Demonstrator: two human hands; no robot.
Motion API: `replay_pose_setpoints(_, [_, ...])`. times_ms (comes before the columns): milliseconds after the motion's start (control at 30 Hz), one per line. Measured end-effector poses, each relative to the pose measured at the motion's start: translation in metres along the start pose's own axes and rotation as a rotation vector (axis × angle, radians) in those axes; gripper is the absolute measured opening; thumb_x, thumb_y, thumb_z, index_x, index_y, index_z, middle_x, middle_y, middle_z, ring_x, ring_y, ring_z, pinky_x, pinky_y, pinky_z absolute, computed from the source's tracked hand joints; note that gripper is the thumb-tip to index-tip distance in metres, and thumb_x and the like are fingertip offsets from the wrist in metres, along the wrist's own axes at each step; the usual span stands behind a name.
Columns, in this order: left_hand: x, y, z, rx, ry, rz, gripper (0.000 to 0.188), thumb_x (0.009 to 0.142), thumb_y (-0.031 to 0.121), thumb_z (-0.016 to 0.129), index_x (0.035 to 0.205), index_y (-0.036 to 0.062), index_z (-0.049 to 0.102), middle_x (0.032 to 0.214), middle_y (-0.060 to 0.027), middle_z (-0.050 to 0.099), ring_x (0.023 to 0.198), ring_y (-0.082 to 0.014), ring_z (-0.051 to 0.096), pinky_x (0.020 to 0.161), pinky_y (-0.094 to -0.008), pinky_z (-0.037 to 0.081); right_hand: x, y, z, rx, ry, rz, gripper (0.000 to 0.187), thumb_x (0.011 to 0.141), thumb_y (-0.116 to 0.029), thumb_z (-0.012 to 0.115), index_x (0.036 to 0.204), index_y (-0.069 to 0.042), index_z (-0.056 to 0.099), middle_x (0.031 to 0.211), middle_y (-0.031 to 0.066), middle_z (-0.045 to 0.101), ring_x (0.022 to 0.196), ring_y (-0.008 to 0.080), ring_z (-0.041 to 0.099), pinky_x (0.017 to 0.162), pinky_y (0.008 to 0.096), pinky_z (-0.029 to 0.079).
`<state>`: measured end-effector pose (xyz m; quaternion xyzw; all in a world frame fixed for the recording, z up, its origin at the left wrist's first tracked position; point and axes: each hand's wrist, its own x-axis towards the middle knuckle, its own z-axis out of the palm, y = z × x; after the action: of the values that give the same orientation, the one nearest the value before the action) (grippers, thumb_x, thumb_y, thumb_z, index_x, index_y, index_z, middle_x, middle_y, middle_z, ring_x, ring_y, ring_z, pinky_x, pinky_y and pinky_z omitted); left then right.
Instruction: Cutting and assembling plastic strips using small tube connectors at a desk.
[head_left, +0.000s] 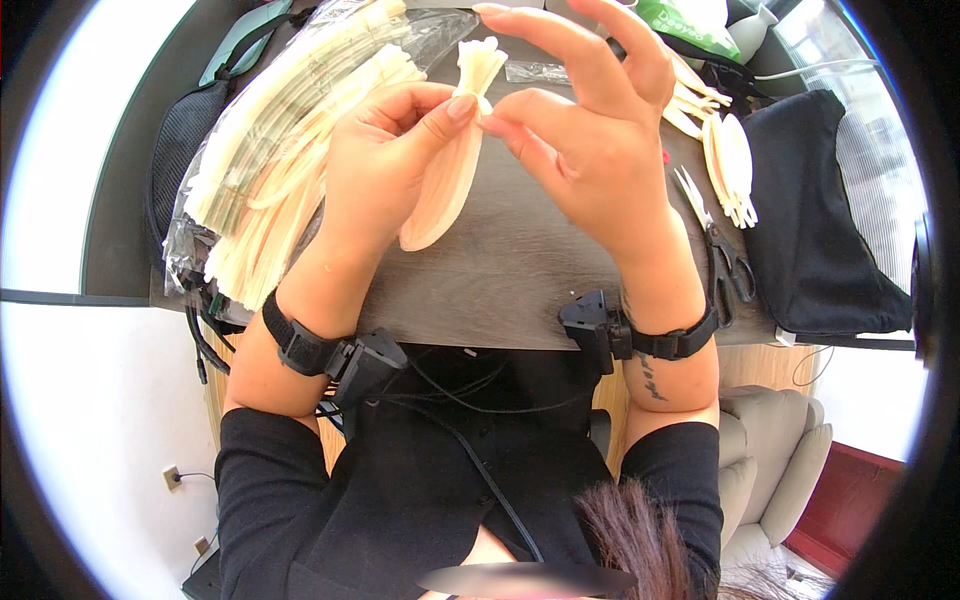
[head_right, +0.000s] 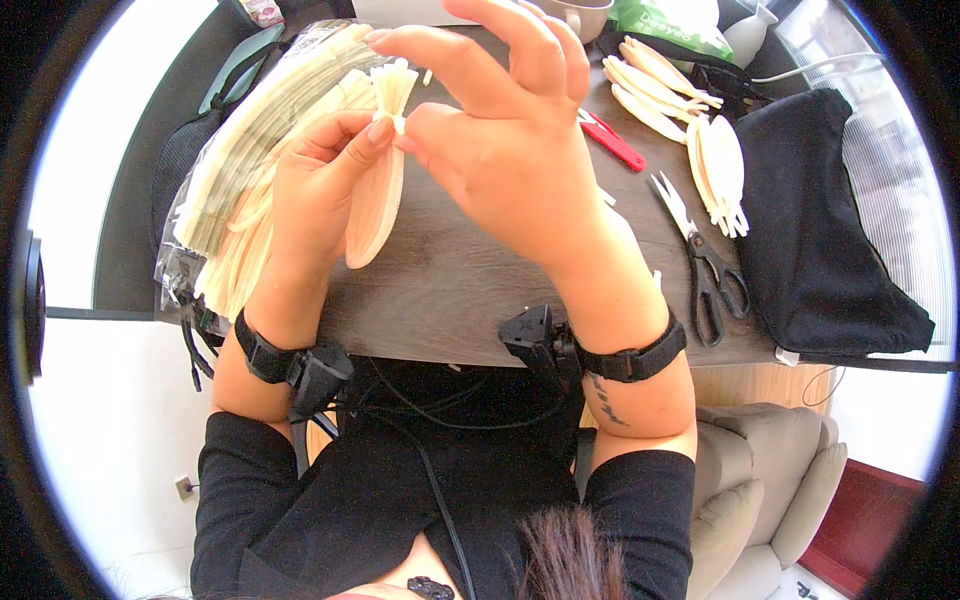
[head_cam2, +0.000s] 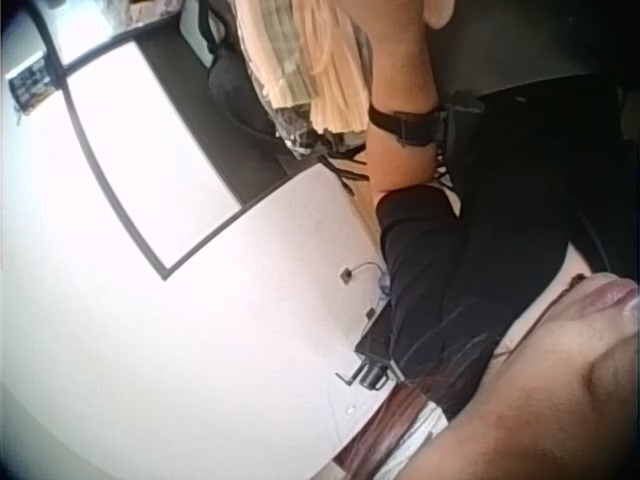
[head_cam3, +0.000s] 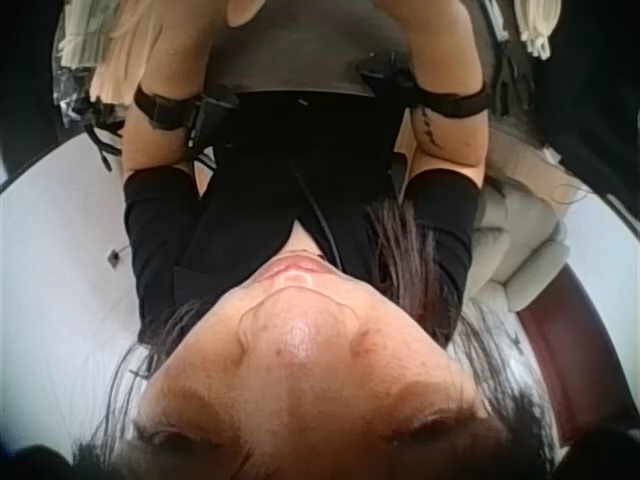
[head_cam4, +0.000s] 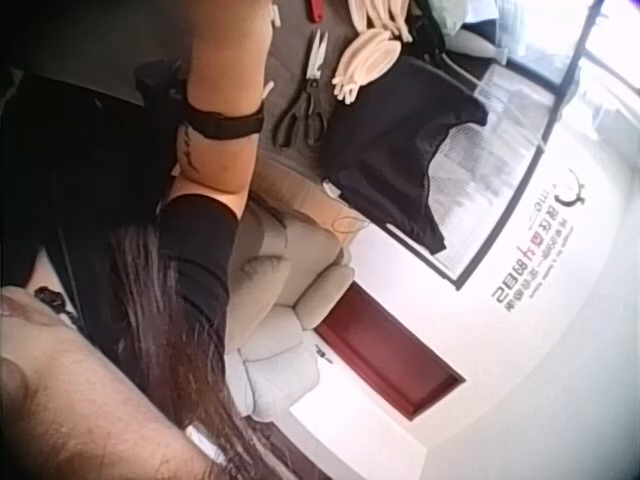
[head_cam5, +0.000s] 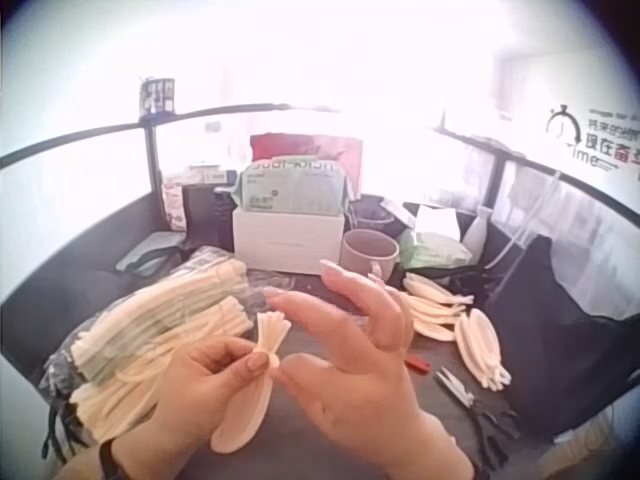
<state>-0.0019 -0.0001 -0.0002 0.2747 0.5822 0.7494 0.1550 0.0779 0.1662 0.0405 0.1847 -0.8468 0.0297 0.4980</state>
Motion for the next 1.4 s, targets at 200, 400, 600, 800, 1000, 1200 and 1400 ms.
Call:
replay_pose_setpoints(200, [0.001, 0.001, 0.0, -0.08, 0.001, -0.019, 0.022, 0.09, 0.022, 0.069, 0.097, 0.0009, 0.069, 0.085, -0.0012, 0.068, 0.075, -0.0041, 0.059, 0.066, -0.0184, 0.046, 0.007, -0.011, -0.005, 0.1, 0.03, 0.127, 0.012, 0.068, -0.021, 0.077, 0.069, -0.012, 0.068, 0.119, 0.0044, 0.063, 0.123, 0.0311, 0.044, 0.103, 0.0427, 0.029])
replay_pose_setpoints(400, [0.003, -0.001, 0.006, -0.061, -0.032, -0.007, 0.022, 0.09, 0.024, 0.069, 0.098, 0.0024, 0.068, 0.086, 0.0002, 0.067, 0.076, -0.0041, 0.059, 0.068, -0.0185, 0.046, 0.01, -0.008, -0.017, 0.029, -0.02, 0.188, 0.016, 0.073, -0.024, 0.077, 0.08, -0.011, 0.071, 0.113, 0.0069, 0.063, 0.119, 0.0325, 0.047, 0.099, 0.0429, 0.034])
replay_pose_setpoints(600, [0.003, -0.006, 0.003, 0.017, -0.079, -0.023, 0.023, 0.09, 0.023, 0.069, 0.098, 0.0017, 0.068, 0.086, 0.0002, 0.067, 0.077, -0.0046, 0.059, 0.07, -0.0192, 0.046, 0.014, 0.012, -0.069, 0.13, -0.149, 0.56, 0.019, 0.081, -0.021, 0.073, 0.092, -0.005, 0.069, 0.092, 0.008, 0.068, 0.088, 0.0203, 0.062, 0.08, 0.0318, 0.047])
replay_pose_setpoints(800, [-0.001, 0.0, 0.002, -0.037, -0.107, -0.066, 0.021, 0.091, 0.02, 0.067, 0.099, 0.0002, 0.068, 0.086, -0.0014, 0.068, 0.076, -0.0051, 0.059, 0.068, -0.0198, 0.046, -0.05, 0.031, -0.146, -0.269, -0.754, 0.828, 0.025, 0.079, -0.024, 0.073, 0.084, -0.002, 0.064, 0.071, 0.012, 0.064, 0.067, 0.0236, 0.062, 0.065, 0.0342, 0.049])
replay_pose_setpoints(1000, [-0.001, -0.004, 0.001, -0.083, -0.16, -0.06, 0.02, 0.091, 0.019, 0.067, 0.098, 0.0003, 0.068, 0.086, -0.0006, 0.068, 0.076, -0.0045, 0.059, 0.067, -0.0186, 0.046, -0.122, 0.025, -0.179, -0.408, -0.919, 0.918, 0.028, 0.076, -0.023, 0.075, 0.088, -0.004, 0.059, 0.084, 0.0156, 0.064, 0.082, 0.0328, 0.063, 0.074, 0.0407, 0.049])
replay_pose_setpoints(1200, [-0.007, 0.002, 0.001, -0.069, -0.235, -0.082, 0.021, 0.09, 0.02, 0.069, 0.096, 0.0004, 0.068, 0.084, -0.0003, 0.068, 0.075, -0.0043, 0.059, 0.067, -0.0193, 0.047, -0.142, 0.025, -0.188, -0.274, -0.855, 0.927, 0.034, 0.072, -0.014, 0.077, 0.097, -0.001, 0.056, 0.092, 0.0149, 0.058, 0.089, 0.0309, 0.059, 0.081, 0.0375, 0.048])
replay_pose_setpoints(1400, [-0.009, 0.005, 0.001, -0.002, -0.224, -0.079, 0.023, 0.089, 0.023, 0.07, 0.095, 0.0009, 0.068, 0.084, -0.0006, 0.068, 0.075, -0.0046, 0.059, 0.068, -0.0199, 0.047, -0.146, 0.025, -0.19, -0.205, -0.794, 0.934, 0.04, 0.072, -0.012, 0.077, 0.104, -0.001, 0.055, 0.1, 0.015, 0.059, 0.095, 0.0297, 0.058, 0.086, 0.0371, 0.047])
